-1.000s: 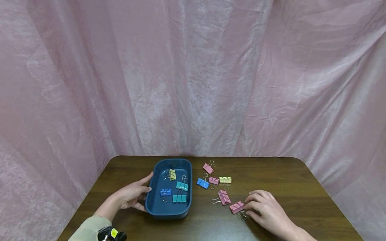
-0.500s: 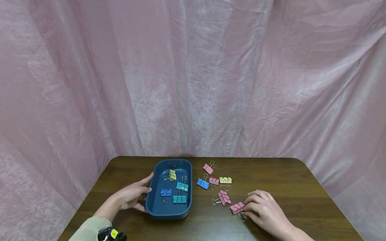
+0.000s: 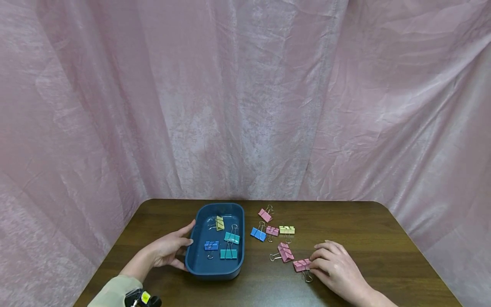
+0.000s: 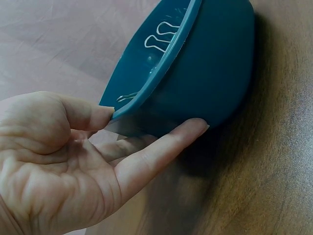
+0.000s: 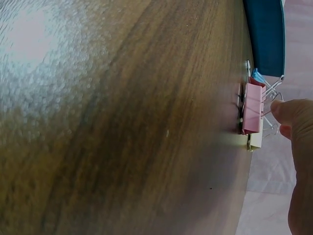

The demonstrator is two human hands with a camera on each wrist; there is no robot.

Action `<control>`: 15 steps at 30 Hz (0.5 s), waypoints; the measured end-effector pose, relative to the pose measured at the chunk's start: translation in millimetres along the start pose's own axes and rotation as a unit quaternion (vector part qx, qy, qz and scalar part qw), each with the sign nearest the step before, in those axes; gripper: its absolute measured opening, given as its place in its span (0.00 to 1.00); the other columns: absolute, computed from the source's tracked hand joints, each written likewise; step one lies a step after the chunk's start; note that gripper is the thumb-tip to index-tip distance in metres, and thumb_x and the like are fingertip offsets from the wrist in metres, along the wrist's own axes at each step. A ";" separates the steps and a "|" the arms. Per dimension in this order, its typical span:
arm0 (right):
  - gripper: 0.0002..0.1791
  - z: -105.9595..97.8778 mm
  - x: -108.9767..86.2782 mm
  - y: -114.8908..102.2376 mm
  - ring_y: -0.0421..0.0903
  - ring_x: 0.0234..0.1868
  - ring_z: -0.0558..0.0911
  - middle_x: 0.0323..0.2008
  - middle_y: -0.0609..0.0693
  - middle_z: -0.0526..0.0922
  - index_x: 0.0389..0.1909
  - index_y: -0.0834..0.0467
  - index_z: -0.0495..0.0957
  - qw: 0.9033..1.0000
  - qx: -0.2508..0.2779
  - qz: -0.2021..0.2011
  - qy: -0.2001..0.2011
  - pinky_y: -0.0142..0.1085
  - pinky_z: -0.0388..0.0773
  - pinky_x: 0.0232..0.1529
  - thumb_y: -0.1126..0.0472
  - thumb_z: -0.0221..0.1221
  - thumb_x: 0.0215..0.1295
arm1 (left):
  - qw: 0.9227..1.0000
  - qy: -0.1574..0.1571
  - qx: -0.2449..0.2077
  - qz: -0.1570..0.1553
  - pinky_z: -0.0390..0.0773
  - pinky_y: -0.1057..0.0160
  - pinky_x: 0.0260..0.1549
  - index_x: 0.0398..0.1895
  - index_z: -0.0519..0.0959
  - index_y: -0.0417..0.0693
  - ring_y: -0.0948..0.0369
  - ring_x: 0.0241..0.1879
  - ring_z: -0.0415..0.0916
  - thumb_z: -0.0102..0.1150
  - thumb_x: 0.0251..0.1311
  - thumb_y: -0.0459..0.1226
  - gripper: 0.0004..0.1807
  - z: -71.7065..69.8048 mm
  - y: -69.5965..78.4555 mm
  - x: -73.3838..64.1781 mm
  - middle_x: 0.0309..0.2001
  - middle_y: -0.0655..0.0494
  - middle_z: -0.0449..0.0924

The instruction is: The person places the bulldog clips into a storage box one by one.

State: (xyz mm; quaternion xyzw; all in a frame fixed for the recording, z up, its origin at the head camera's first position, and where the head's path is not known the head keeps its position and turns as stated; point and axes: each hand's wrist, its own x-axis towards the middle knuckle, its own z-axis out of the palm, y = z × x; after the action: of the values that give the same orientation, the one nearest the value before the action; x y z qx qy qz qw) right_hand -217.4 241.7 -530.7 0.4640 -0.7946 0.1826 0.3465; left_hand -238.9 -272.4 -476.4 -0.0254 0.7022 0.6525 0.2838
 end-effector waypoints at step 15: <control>0.02 1.8 2.2 0.1 0.52 0.49 0.82 0.39 0.38 0.84 0.30 0.47 0.86 1.000 -0.013 0.000 0.011 0.49 0.64 0.59 0.55 0.67 0.56 | 1.000 0.005 0.000 -0.002 0.83 0.34 0.38 0.84 0.36 0.58 0.36 0.56 0.76 0.40 0.79 0.32 0.39 0.9 0.1 -0.2 0.70 0.22 0.55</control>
State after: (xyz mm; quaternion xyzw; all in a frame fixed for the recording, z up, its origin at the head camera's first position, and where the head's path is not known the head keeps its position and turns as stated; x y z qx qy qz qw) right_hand -219.0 239.3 -530.4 0.4576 -0.7928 0.1774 0.3613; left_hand -238.5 -271.7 -476.2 -0.0298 0.7039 0.6515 0.2815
